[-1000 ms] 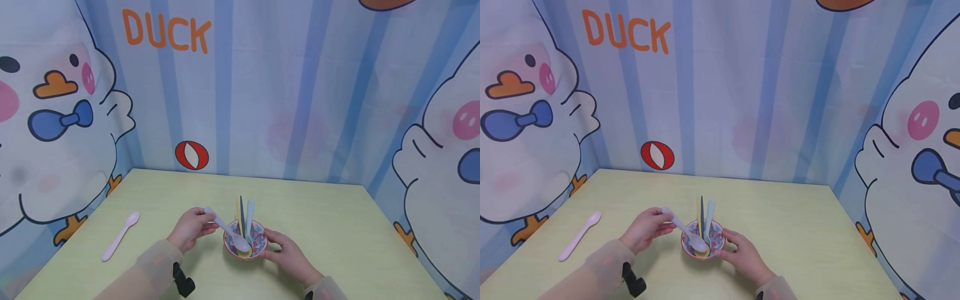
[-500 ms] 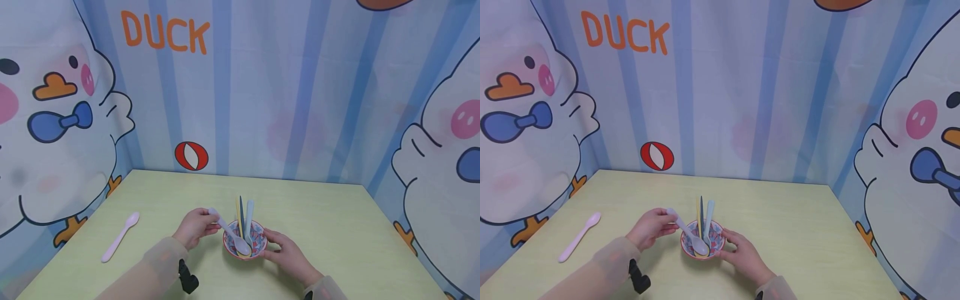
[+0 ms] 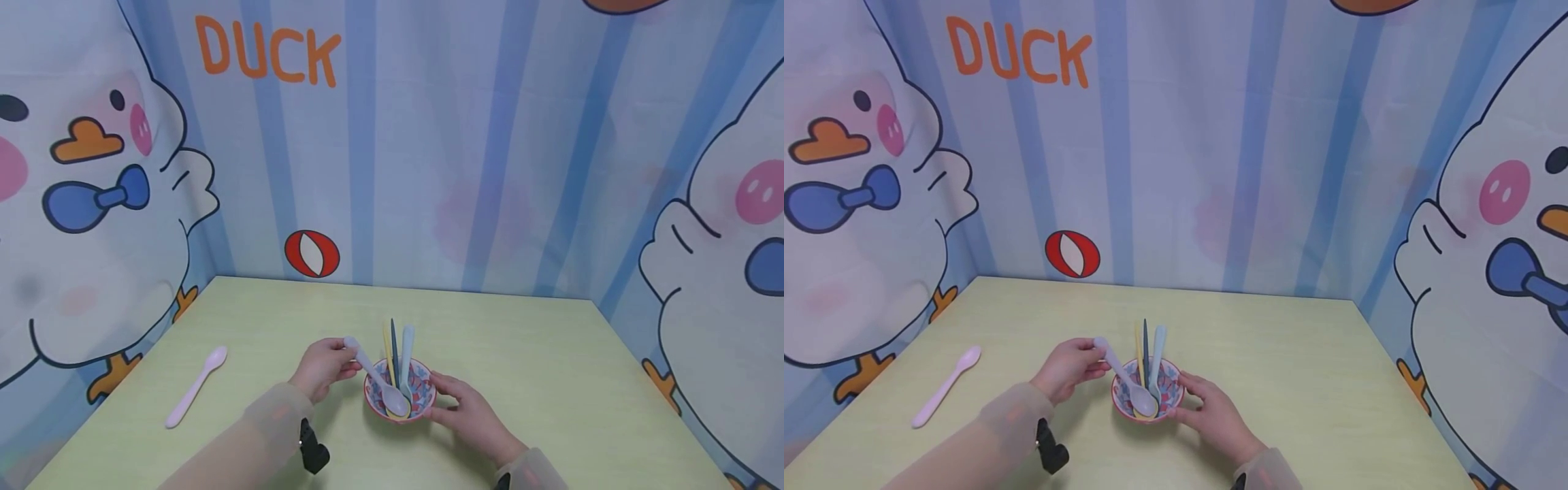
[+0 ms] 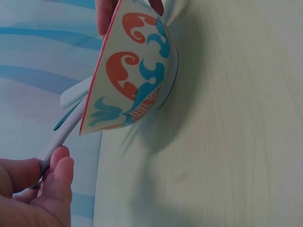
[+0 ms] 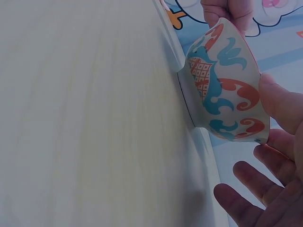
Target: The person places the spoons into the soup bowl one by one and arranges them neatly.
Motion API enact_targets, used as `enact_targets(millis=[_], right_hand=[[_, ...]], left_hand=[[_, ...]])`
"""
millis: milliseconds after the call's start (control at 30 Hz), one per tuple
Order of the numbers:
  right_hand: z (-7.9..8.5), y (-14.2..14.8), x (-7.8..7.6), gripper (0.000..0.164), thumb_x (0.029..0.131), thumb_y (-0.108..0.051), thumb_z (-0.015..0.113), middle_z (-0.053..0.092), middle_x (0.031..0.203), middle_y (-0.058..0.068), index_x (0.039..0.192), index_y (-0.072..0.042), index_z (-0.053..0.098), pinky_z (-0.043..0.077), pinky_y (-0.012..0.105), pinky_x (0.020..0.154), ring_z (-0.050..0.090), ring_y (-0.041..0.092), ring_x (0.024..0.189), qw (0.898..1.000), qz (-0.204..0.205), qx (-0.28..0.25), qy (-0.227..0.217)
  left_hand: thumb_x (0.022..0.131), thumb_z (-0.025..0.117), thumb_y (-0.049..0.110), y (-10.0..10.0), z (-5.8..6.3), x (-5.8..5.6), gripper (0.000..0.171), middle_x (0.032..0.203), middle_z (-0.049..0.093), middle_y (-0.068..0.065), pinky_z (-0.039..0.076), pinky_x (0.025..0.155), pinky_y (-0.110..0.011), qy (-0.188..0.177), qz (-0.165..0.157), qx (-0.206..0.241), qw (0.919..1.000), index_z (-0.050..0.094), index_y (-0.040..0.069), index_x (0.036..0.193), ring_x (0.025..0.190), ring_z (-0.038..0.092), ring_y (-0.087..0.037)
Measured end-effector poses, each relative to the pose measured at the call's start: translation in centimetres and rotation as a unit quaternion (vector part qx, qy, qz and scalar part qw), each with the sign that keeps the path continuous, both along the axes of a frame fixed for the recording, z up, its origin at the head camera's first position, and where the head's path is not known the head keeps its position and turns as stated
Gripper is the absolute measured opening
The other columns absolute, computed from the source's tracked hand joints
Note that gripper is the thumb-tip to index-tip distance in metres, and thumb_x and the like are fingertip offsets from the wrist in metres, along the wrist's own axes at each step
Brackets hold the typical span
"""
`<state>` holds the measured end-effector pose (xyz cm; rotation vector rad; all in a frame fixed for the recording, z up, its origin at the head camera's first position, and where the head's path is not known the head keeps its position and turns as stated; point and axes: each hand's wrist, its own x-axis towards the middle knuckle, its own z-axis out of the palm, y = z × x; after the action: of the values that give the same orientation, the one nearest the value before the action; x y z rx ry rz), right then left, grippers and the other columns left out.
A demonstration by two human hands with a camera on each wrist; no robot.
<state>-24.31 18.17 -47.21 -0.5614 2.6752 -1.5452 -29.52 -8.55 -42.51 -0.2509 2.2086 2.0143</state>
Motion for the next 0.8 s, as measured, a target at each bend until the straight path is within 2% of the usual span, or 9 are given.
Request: enact_targets(millis=[367,800], right_hand=[[0.2,-0.1,0.0,0.061,0.084,-0.024,0.076,0.048,0.142,0.016,0.136,-0.002,0.053,0.047,0.05,0.094,0.04,0.038,0.131,1.0,-0.003,-0.001,-0.001],[0.2,-0.1,0.0,0.06,0.084,-0.023,0.076,0.048,0.142,0.016,0.135,-0.001,0.053,0.049,0.048,0.092,0.041,0.039,0.13,1.0,-0.003,-0.001,0.0]], left_hand=[[0.091,0.064,0.006,0.7,-0.3,-1.2,0.038,0.092,0.068,-0.014,0.057,0.07,-0.028,0.01,0.0,0.012,0.9999,0.053,-0.005,0.126,0.074,0.066,-0.016],[0.091,0.065,0.005,1.7,-0.1,-2.2,0.035,0.097,0.066,-0.017,0.057,0.07,-0.031,0.015,-0.005,-0.003,0.9999,0.054,-0.003,0.123,0.074,0.067,-0.019]])
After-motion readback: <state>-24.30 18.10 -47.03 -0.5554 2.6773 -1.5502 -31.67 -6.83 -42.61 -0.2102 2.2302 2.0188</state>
